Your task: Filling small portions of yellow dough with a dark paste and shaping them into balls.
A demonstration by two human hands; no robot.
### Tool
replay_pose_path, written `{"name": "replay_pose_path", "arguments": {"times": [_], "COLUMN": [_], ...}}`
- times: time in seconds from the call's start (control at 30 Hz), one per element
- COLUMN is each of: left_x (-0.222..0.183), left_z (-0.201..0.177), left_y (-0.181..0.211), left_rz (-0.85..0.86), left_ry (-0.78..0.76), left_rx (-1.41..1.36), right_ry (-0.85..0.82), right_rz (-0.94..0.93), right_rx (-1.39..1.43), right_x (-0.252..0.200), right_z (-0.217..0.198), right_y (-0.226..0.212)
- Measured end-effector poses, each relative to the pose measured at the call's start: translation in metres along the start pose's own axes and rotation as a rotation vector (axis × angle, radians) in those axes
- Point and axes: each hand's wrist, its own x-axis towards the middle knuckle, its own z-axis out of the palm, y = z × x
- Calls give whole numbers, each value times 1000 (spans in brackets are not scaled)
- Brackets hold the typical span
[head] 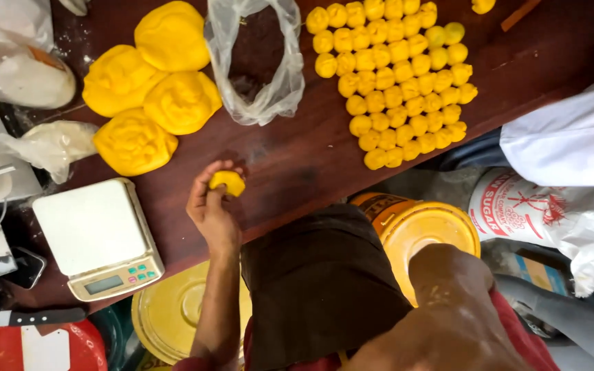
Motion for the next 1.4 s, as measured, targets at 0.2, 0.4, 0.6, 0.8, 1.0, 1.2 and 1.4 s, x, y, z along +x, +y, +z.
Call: {"name": "replay_pose_path", "arguments": {"times": [0.2, 0.4, 0.6, 0.8, 1.0, 1.2, 1.4], "left_x": [15, -6, -43, -71, -69, -40, -4], "left_z": [-1, 33, 74, 97, 82, 51, 21], "left_y": [13, 11, -21, -24, -31, -19, -12], "left_rz": [67, 157, 143, 153, 122, 80, 139], "left_ry": [-3, 68, 205, 261, 311, 234, 119], "left_rx": [-18, 9, -28, -1, -55, -83, -104], "right_ry": [25, 14, -2, 14, 55, -7, 63], "right_rz": [18, 37, 90, 184, 213, 249, 294], "right_rx": [88, 276, 433, 559, 606, 546, 427], "right_x": [22, 33, 19, 16, 7, 0, -2], "right_z": [-15, -53, -93, -112, -114, -87, -50], "right_y": [24, 48, 11, 12, 27, 61, 98]}}
